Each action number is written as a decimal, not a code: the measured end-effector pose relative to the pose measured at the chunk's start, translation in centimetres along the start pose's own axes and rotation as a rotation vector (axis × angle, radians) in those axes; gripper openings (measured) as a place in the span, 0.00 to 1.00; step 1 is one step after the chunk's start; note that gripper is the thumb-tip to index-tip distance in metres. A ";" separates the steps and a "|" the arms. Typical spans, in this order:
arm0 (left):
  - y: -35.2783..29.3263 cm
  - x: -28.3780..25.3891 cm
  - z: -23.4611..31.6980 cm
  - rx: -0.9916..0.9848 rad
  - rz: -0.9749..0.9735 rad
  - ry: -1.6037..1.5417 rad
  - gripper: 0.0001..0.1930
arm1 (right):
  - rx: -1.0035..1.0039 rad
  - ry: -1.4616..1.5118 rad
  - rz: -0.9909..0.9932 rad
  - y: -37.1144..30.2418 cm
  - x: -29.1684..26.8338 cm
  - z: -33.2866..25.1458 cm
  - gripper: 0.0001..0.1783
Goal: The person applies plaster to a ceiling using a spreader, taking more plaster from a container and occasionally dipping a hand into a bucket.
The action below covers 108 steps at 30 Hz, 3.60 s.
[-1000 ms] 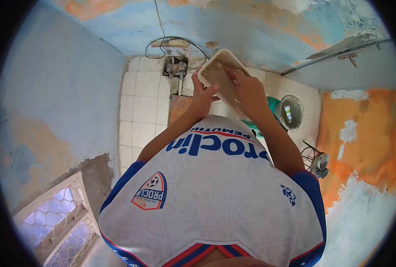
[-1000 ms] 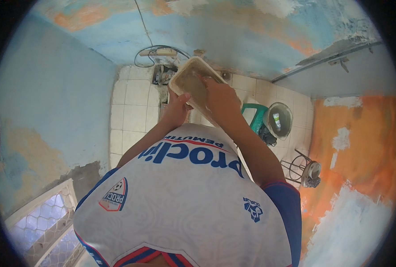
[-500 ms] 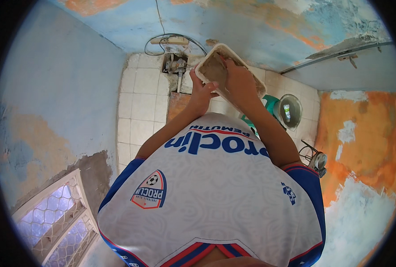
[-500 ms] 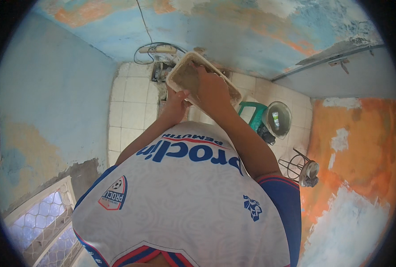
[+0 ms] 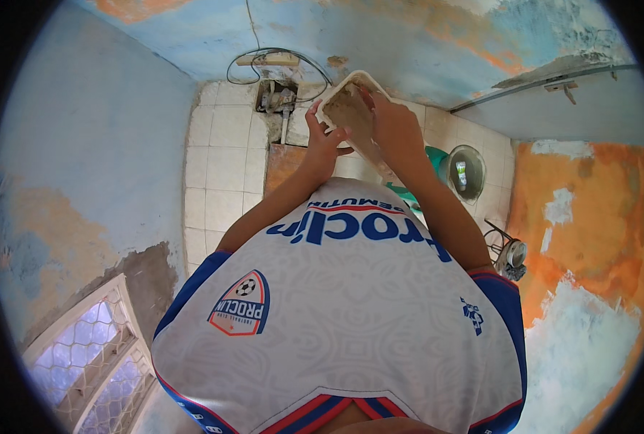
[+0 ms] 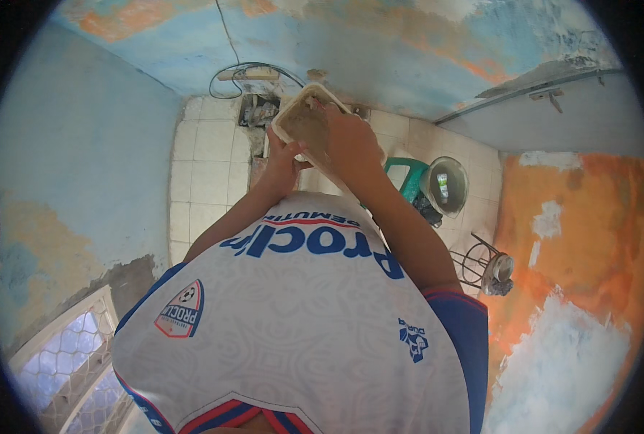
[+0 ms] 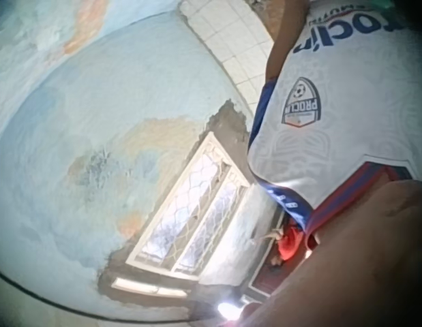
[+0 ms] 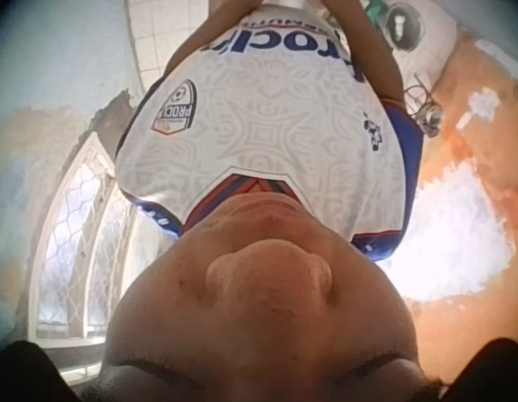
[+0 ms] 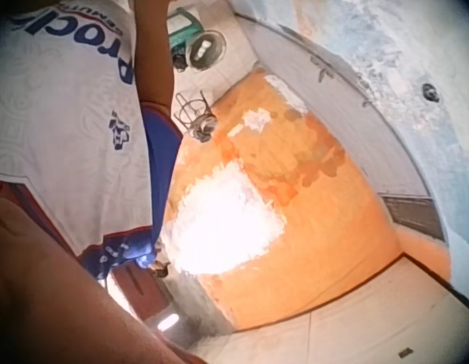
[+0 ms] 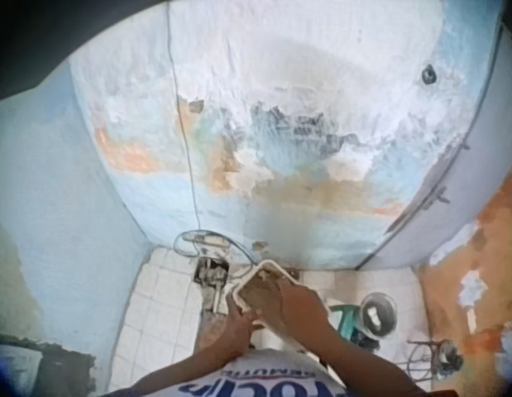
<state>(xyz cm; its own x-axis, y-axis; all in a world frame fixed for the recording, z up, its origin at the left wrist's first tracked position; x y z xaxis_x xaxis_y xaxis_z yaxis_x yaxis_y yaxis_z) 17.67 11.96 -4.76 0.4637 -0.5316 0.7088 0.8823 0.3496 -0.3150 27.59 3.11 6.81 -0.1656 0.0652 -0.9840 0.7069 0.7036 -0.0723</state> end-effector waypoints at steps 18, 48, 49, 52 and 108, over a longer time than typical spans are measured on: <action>-1.0 1.7 0.6 0.036 -0.047 0.057 0.49 | -0.031 0.018 0.077 -1.1 -0.9 -1.5 0.22; -3.2 1.3 -0.3 0.057 -0.159 0.094 0.49 | -0.169 0.055 -0.059 -4.8 -0.4 -2.1 0.22; -3.2 1.5 -0.2 0.057 -0.161 0.084 0.49 | -0.104 0.053 -0.048 -5.0 -0.7 -1.9 0.22; -3.1 1.9 -0.3 0.066 -0.162 0.062 0.50 | 0.021 0.047 0.009 -5.2 -0.8 -1.5 0.23; -3.2 21.6 -22.9 0.077 0.015 -0.025 0.46 | -0.034 0.136 0.102 -16.3 -5.4 27.3 0.17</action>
<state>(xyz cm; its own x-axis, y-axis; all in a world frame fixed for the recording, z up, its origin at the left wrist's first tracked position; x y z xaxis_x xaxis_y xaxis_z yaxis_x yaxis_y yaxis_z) 26.70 -18.24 -2.90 0.4737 -0.5068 0.7202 0.8661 0.4164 -0.2767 35.72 -28.01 8.85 -0.1875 0.2315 -0.9546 0.7017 0.7116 0.0348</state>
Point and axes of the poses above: each hand's wrist, its own y-axis towards the middle knuckle, its own x-axis out of the palm, z = x × y, the point moved 7 cm from there along y, towards the middle knuckle, and after that the axes turned 12 degrees about -y, right-handed, at the moved point
